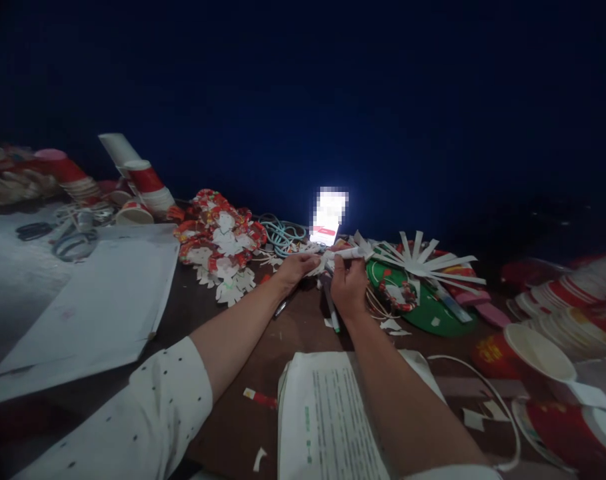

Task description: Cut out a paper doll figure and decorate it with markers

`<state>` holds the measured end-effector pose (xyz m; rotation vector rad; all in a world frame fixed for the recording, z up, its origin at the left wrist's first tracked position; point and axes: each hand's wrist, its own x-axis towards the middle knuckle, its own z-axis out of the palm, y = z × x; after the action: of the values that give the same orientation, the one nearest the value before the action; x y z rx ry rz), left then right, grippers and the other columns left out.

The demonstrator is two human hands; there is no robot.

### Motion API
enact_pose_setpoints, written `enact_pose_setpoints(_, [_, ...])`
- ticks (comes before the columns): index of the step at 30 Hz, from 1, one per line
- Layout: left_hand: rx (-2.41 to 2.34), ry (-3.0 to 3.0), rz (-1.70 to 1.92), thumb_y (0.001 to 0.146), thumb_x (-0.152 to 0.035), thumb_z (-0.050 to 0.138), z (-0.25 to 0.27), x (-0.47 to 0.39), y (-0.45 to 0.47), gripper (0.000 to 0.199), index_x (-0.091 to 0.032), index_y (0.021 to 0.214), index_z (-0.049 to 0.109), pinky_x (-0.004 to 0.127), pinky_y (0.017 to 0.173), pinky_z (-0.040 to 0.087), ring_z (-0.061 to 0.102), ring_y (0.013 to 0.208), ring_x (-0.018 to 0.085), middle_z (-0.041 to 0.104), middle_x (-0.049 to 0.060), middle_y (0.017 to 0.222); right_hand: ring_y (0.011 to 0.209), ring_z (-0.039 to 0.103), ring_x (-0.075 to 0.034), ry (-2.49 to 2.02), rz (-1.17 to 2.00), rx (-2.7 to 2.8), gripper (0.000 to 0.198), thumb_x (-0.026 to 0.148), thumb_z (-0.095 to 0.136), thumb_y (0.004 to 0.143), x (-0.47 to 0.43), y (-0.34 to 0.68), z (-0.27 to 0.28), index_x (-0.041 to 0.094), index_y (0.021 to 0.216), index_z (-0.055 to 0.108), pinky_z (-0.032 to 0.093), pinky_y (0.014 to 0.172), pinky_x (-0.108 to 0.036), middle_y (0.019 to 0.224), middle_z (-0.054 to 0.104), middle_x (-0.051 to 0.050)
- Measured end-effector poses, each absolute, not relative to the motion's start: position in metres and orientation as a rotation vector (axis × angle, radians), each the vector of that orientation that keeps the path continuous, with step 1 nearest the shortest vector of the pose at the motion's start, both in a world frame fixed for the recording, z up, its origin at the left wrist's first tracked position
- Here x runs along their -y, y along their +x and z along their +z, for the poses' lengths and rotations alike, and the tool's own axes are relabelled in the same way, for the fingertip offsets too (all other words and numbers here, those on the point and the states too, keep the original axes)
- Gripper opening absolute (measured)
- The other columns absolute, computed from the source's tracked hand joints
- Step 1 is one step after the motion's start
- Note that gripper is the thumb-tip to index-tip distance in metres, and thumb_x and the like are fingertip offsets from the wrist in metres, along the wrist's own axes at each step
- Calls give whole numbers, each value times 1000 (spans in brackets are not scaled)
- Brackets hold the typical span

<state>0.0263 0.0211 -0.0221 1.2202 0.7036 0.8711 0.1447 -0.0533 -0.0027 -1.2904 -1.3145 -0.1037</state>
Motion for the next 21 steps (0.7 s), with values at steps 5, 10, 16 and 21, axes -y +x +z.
enact_pose_setpoints(5, [-747, 1162, 832, 72, -28, 67, -12, -15, 24, 23, -10, 86, 71, 24, 67, 41, 53, 62, 11, 65, 2, 68, 97, 63, -23, -1324, -78, 1416, 22, 34, 50, 92, 52, 142, -3, 20, 105, 60, 49, 90, -42, 103, 68, -10])
enact_pose_setpoints(10, [-735, 1091, 843, 72, -24, 66, -8, -12, 24, 14, -12, 78, 70, 23, 67, 41, 52, 60, 10, 63, 1, 66, 99, 62, -24, -1341, -105, 1473, 20, 32, 49, 92, 48, 143, -7, 20, 105, 59, 47, 92, -43, 104, 66, -10])
enact_pose_setpoints(16, [-716, 1017, 850, 73, -23, 66, -8, -12, 25, 13, -14, 82, 71, 24, 70, 45, 57, 65, 12, 67, 2, 69, 98, 62, -24, -1378, -145, 1381, 19, 32, 49, 91, 49, 143, -7, 20, 103, 59, 48, 91, -43, 102, 67, -10])
enact_pose_setpoints(21, [-719, 1003, 861, 73, -22, 67, -11, -13, 26, 15, -11, 82, 71, 26, 71, 46, 57, 65, 12, 67, 2, 69, 100, 63, -23, -1293, -95, 1313, 20, 32, 48, 93, 53, 146, -4, 20, 105, 57, 47, 94, -43, 104, 68, -11])
